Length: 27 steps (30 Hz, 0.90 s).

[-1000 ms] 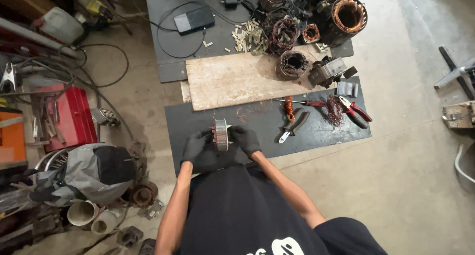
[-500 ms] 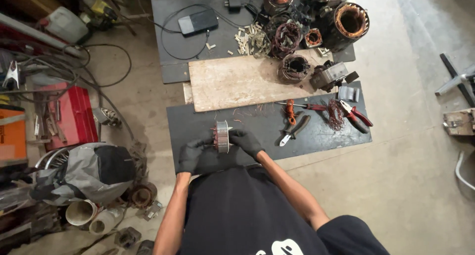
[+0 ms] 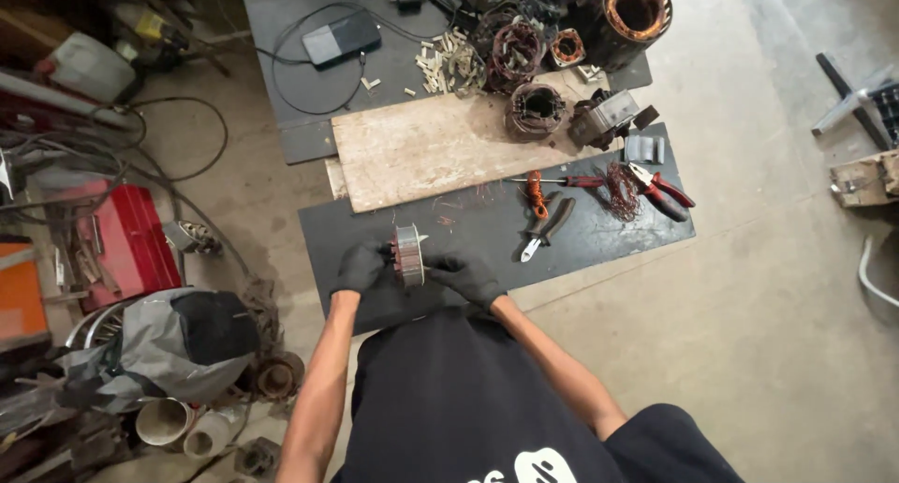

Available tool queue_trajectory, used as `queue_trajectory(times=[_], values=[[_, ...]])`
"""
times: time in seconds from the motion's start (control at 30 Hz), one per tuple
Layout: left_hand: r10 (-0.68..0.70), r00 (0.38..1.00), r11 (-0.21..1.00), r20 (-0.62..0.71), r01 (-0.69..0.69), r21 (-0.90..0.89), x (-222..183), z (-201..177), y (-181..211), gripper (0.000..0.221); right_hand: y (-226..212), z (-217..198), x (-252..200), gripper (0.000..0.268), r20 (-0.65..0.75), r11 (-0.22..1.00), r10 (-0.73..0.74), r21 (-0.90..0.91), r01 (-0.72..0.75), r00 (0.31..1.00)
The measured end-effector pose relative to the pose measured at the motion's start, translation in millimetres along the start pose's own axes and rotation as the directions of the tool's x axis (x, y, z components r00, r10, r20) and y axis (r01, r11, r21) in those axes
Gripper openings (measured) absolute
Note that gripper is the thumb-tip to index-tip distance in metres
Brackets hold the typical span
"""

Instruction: Repairing an electric motor by inspecting and installing copper wire coils into a stator

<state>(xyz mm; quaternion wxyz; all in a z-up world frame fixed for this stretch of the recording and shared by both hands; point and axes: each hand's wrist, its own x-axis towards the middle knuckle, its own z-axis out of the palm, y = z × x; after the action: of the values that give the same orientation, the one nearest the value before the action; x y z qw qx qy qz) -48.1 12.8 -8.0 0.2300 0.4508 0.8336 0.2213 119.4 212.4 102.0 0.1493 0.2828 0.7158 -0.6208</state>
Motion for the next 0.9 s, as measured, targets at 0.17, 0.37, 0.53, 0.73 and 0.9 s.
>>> queue_trajectory(times=[0.17, 0.37, 0.53, 0.73, 0.9], values=[[-0.515, 0.854, 0.843, -0.069, 0.49, -0.221, 8.4, 54.5, -10.0, 0.029, -25.1, 1.6, -8.5, 0.043, 0.016, 0.983, 0.055, -0.179, -0.052, 0.998], [-0.463, 0.866, 0.649, 0.189, 0.476, -0.594, -26.5, -13.5, 28.2, 0.035, 7.5, 4.6, 11.6, 0.034, -0.012, 0.966, 0.001, -0.26, -0.004, 1.0], [-0.495, 0.851, 0.451, 0.175, 0.424, -0.785, -27.6, 23.3, 9.0, 0.031, 18.0, 9.0, 14.5, 0.034, -0.017, 0.959, -0.023, -0.282, 0.017, 1.0], [-0.334, 0.899, -0.349, 0.282, 0.16, -0.923, 13.4, 83.4, -34.7, 0.026, -32.2, -1.2, -8.1, 0.048, 0.002, 0.963, 0.072, -0.262, -0.069, 0.997], [0.128, 0.772, -0.593, 0.623, 0.563, -0.575, 45.8, 31.1, -27.8, 0.029, -19.5, 4.6, 2.6, 0.054, 0.029, 0.993, 0.076, -0.088, -0.073, 0.997]])
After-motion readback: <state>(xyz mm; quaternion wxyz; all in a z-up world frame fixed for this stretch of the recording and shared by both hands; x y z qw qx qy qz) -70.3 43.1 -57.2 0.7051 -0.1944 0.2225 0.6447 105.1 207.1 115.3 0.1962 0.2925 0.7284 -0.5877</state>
